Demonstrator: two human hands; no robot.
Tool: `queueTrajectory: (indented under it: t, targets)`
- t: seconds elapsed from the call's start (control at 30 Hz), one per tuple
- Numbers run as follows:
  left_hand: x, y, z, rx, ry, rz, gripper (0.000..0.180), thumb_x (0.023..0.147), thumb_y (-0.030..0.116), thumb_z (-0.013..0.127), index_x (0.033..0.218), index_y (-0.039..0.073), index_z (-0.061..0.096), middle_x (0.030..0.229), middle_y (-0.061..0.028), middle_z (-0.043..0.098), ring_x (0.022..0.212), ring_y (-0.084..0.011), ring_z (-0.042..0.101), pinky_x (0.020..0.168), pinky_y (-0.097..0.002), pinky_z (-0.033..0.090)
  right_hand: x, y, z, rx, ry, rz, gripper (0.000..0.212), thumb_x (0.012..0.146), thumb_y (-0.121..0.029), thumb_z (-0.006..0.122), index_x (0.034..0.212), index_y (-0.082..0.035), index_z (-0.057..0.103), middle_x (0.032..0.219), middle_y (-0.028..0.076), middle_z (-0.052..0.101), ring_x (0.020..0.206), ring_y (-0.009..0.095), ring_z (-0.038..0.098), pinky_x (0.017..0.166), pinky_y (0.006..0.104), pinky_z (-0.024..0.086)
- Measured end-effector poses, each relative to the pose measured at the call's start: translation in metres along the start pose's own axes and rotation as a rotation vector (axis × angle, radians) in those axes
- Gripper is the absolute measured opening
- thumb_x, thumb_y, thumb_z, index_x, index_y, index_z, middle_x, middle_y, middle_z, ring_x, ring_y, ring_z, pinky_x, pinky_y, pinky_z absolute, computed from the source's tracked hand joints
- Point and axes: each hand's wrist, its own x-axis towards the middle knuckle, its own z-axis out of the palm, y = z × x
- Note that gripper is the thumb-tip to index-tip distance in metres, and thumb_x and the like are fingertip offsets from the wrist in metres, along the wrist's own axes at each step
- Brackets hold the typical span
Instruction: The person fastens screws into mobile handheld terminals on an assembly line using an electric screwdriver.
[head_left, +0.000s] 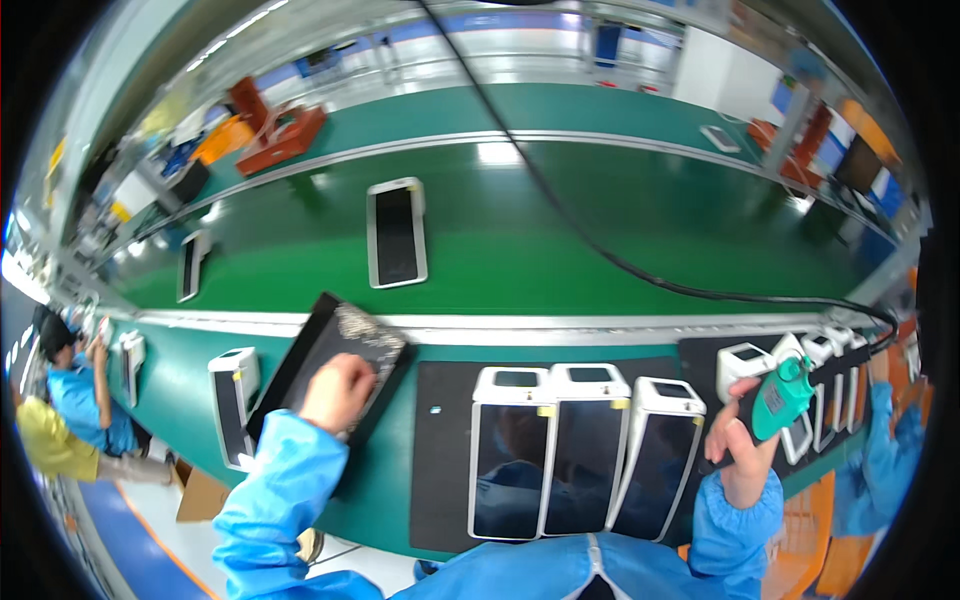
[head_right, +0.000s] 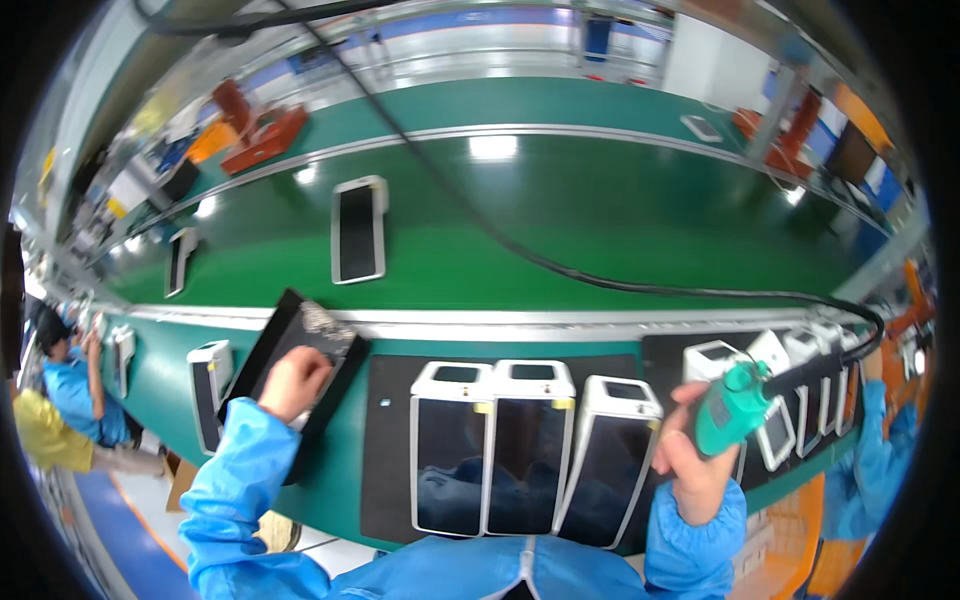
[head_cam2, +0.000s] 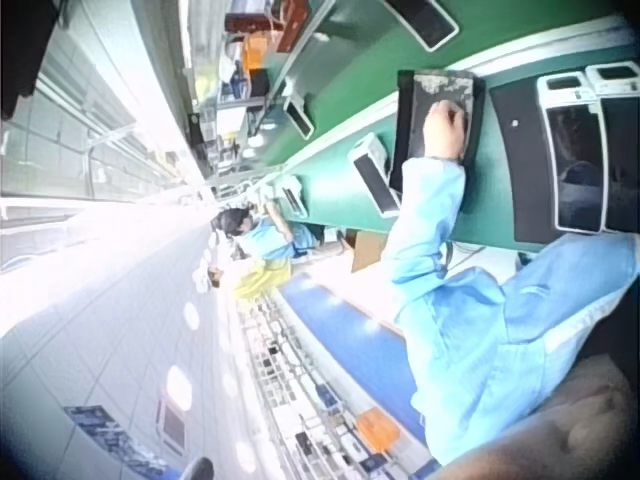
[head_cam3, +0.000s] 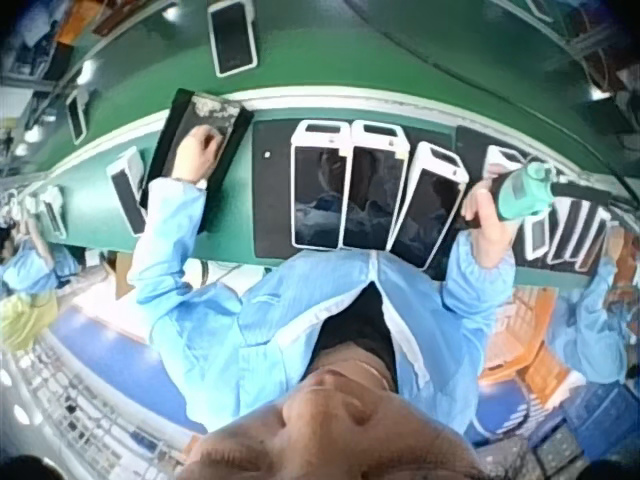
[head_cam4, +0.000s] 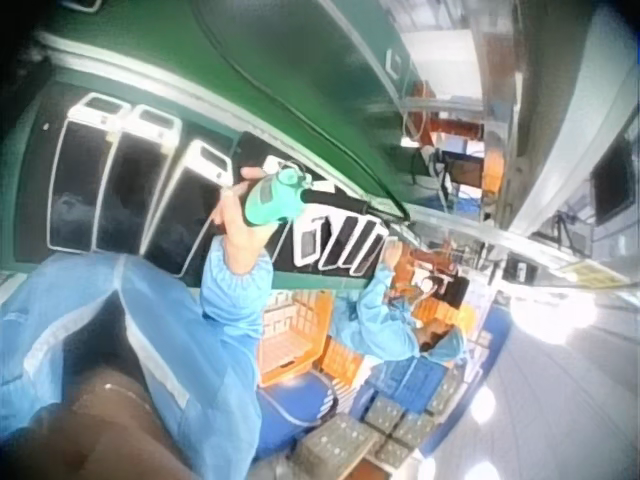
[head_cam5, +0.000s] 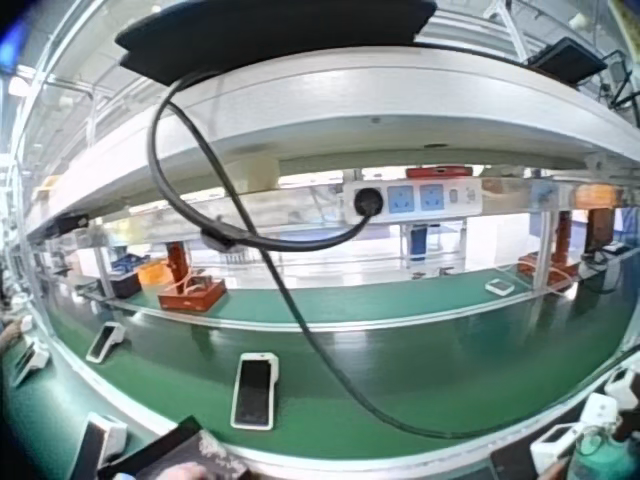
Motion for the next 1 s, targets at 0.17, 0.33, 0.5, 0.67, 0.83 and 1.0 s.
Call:
queueTrajectory:
  t: [0.17, 0.33, 0.5, 0.67, 0.83, 1.0]
  targets:
    - [-0.008, -0.026, -0.026, 0.076, 0.255, 0.008, 0.018, 0.087, 0.016, 0.050, 0.080, -0.001, 0.051, 0.074, -0.0208, 0.053, 0.069, -0.0375, 0.053, 0.061, -0.0417, 0.041, 0.013, -0.025, -0.005, 0.021, -0.066, 0.002, 0.046, 0.067, -0.007, 0.066, 0.107, 0.002, 0.044, 0.061, 0.005, 0.050, 0.048, 0.010, 0.047, 0.044, 0.0207, 0.037]
    - [-0.008, 0.048, -0.037, -0.280, 0.359, -0.013, 0.008, 0.086, 0.005, 0.054, 0.083, -0.002, 0.058, 0.066, -0.0037, 0.055, 0.061, -0.0102, 0.049, 0.056, -0.0245, 0.041, 0.011, -0.048, -0.012, 0.359, -0.159, -0.135, 0.050, 0.071, -0.014, 0.069, 0.105, 0.003, 0.036, 0.056, 0.004, 0.046, 0.044, 0.012, 0.046, 0.043, 0.0241, 0.040]
    - [-0.032, 0.173, 0.004, -0.347, 0.174, 0.497, 0.005, 0.074, -0.001, 0.061, 0.077, 0.003, 0.059, 0.071, -0.0073, 0.062, 0.065, -0.0180, 0.059, 0.058, -0.0265, 0.047, 0.016, -0.061, -0.008, 0.356, -0.388, -0.485, 0.047, 0.081, -0.033, 0.065, 0.101, -0.006, 0.031, 0.060, 0.004, 0.051, 0.046, 0.015, 0.054, 0.041, 0.0258, 0.048]
    - [-0.041, 0.236, 0.058, -0.612, -0.098, 0.802, 0.023, 0.064, 0.006, 0.076, 0.079, 0.004, 0.059, 0.071, -0.0053, 0.061, 0.063, -0.0220, 0.061, 0.056, -0.0291, 0.049, 0.017, -0.068, 0.011, 0.477, -0.526, -0.507, 0.048, 0.082, -0.034, 0.064, 0.104, -0.007, 0.032, 0.060, 0.006, 0.053, 0.047, 0.017, 0.055, 0.041, 0.0281, 0.048]
    - [-0.044, 0.240, 0.070, -0.617, -0.001, 0.844, 0.024, 0.062, 0.008, 0.077, 0.079, 0.005, 0.061, 0.072, -0.0039, 0.059, 0.063, -0.0192, 0.059, 0.056, -0.0282, 0.049, 0.015, -0.055, 0.018, 0.547, -0.496, -0.453, 0.047, 0.082, -0.034, 0.064, 0.105, -0.009, 0.033, 0.059, 0.007, 0.053, 0.043, 0.019, 0.053, 0.040, 0.0298, 0.048]
    - [-0.044, 0.243, 0.067, -0.611, 0.011, 0.849, 0.024, 0.061, 0.009, 0.078, 0.079, 0.004, 0.061, 0.072, -0.0040, 0.059, 0.063, -0.0188, 0.059, 0.056, -0.0280, 0.049, 0.018, -0.057, 0.017, 0.533, -0.580, -0.408, 0.048, 0.081, -0.034, 0.065, 0.105, -0.008, 0.032, 0.061, 0.007, 0.053, 0.045, 0.019, 0.053, 0.040, 0.0303, 0.048]
